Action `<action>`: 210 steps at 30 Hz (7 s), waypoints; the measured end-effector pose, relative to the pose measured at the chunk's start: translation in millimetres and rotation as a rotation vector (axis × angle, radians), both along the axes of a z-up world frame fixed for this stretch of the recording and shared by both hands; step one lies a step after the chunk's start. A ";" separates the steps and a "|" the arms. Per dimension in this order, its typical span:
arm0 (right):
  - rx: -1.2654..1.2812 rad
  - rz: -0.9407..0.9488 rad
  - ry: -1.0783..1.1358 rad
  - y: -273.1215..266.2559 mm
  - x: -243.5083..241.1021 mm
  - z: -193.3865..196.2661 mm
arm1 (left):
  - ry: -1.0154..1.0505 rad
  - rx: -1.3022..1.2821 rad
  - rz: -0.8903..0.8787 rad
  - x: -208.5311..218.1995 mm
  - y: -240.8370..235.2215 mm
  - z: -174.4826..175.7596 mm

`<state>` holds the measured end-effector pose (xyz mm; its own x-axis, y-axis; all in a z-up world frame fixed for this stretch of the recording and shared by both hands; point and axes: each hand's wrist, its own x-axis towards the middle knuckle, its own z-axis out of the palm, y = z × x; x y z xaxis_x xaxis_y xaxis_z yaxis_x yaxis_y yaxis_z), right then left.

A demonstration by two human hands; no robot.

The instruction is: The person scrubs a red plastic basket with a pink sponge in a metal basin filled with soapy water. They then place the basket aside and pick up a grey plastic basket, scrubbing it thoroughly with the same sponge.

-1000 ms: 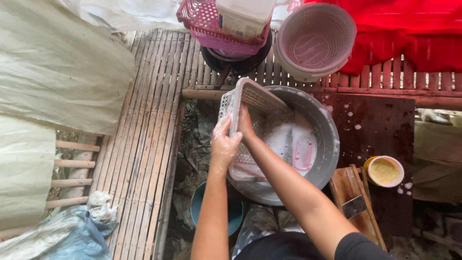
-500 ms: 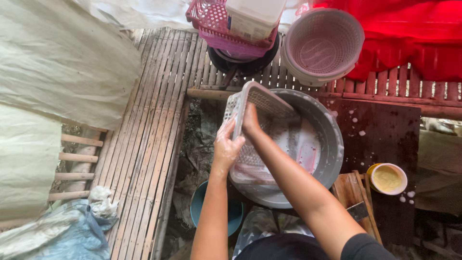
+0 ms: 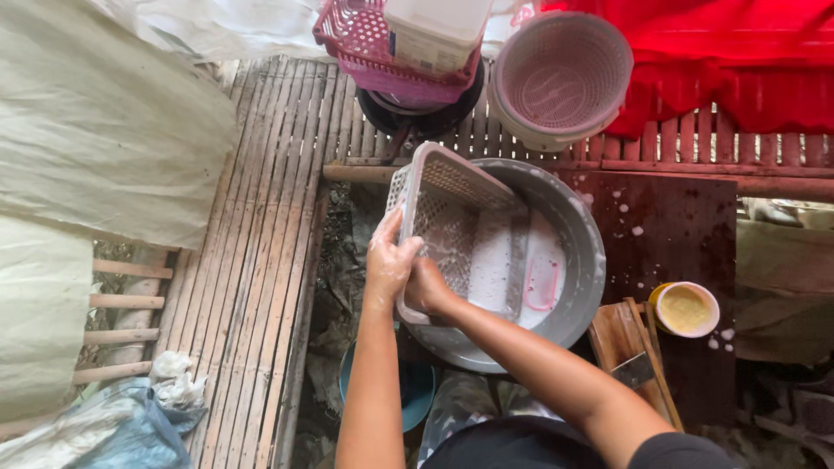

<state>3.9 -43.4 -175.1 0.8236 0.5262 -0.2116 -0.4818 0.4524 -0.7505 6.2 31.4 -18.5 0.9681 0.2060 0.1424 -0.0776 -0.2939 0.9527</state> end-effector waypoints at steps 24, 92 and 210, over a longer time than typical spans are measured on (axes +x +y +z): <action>-1.598 0.271 -1.076 -147.9 8.6 -122.2 | -0.092 0.176 0.039 -10.2 -22.6 20.2; -1.348 0.197 -1.275 -124.8 -10.0 62.5 | 0.174 -0.674 0.526 14.7 -44.2 -124.2; -0.983 -0.431 -1.560 -144.6 6.0 155.8 | 0.132 -0.055 0.469 -11.8 -73.7 -6.6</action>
